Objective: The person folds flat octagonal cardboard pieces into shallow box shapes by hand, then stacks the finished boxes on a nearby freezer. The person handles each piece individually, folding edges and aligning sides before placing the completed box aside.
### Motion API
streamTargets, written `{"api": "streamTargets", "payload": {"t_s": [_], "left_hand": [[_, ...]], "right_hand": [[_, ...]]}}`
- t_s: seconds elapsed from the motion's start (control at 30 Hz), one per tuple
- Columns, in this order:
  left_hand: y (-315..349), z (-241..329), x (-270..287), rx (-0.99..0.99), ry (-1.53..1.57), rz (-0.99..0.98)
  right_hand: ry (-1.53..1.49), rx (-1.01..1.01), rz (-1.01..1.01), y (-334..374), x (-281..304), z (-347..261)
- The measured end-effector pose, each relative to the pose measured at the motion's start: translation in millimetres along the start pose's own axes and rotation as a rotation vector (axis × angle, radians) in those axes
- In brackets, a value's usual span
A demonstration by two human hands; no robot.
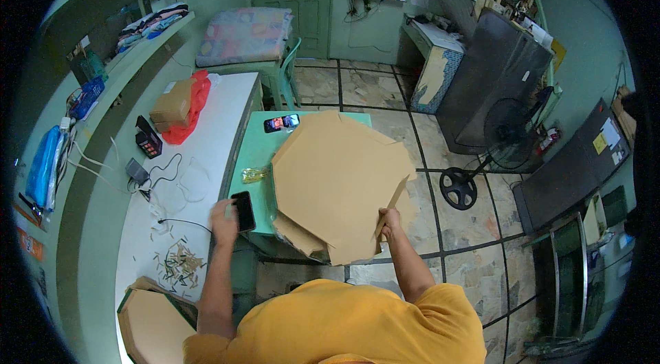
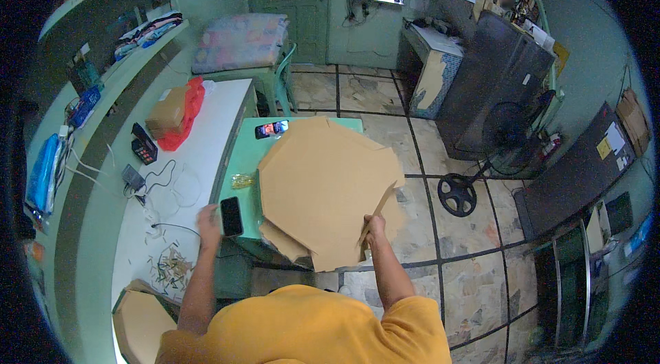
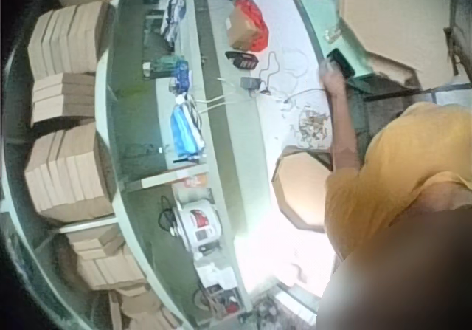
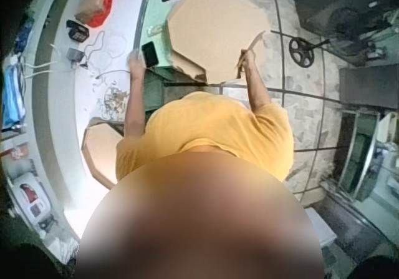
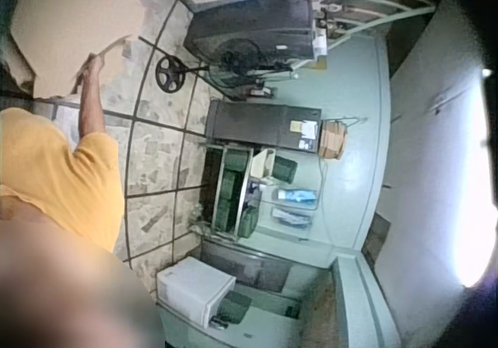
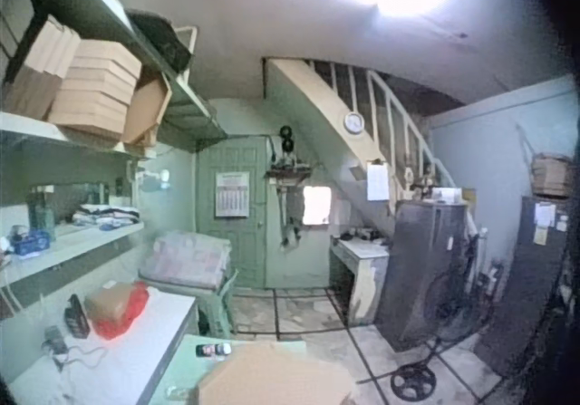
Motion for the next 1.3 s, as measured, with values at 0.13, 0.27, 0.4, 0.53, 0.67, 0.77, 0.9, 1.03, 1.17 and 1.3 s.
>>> {"api": "streamTargets", "payload": {"t_s": [0.13,0.27,0.4,0.53,0.67,0.77,0.9,1.03,1.17,1.3], "left_hand": [[30.6,117.0,-101.3,-0.343,0.114,-0.582],[70.8,143.6,-135.4,-0.463,-0.036,-0.869],[78.3,122.3,-146.2,-0.367,-0.018,-1.023],[82.2,115.4,-150.6,-0.315,0.005,-0.994],[90.1,125.1,-151.9,-0.385,0.022,-0.992],[92.3,133.3,-156.0,-0.371,-0.045,-0.978],[94.3,140.1,-162.4,-0.337,-0.11,-0.975],[103.8,142.0,-160.6,-0.43,-0.146,-0.863],[116.3,141.1,-162.5,-0.378,-0.113,-0.89],[126.7,144.1,-173.8,-0.244,-0.008,-0.761]], "right_hand": [[0.87,0.579,0.085,4.9,20.3,-9.7],[1.696,1.3,-0.277,26.4,50.8,-36.3],[1.623,1.411,-0.834,18.6,64.7,-51.7],[1.72,1.343,-1.11,-8.5,46.2,-47.6],[1.657,1.257,-1.167,-19.8,32.2,-45.6],[1.485,1.093,-1.144,-20.2,25.1,-44.0],[1.347,1.193,-1.092,-16.5,25.0,-37.3],[1.265,1.471,-1.013,-7.0,35.1,-29.3],[1.426,1.469,-1.06,3.3,44.1,-31.0],[1.703,1.308,-1.164,15.0,50.7,-39.1]]}}
Point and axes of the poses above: each hand's wrist, its own y-axis away from the middle knuckle, its own x-axis out of the back of the hand, z = x × y, the point moved 1 cm from there along -y, towards the middle knuckle, and after that the axes turned 1 degree about z, right-handed, at the moved point
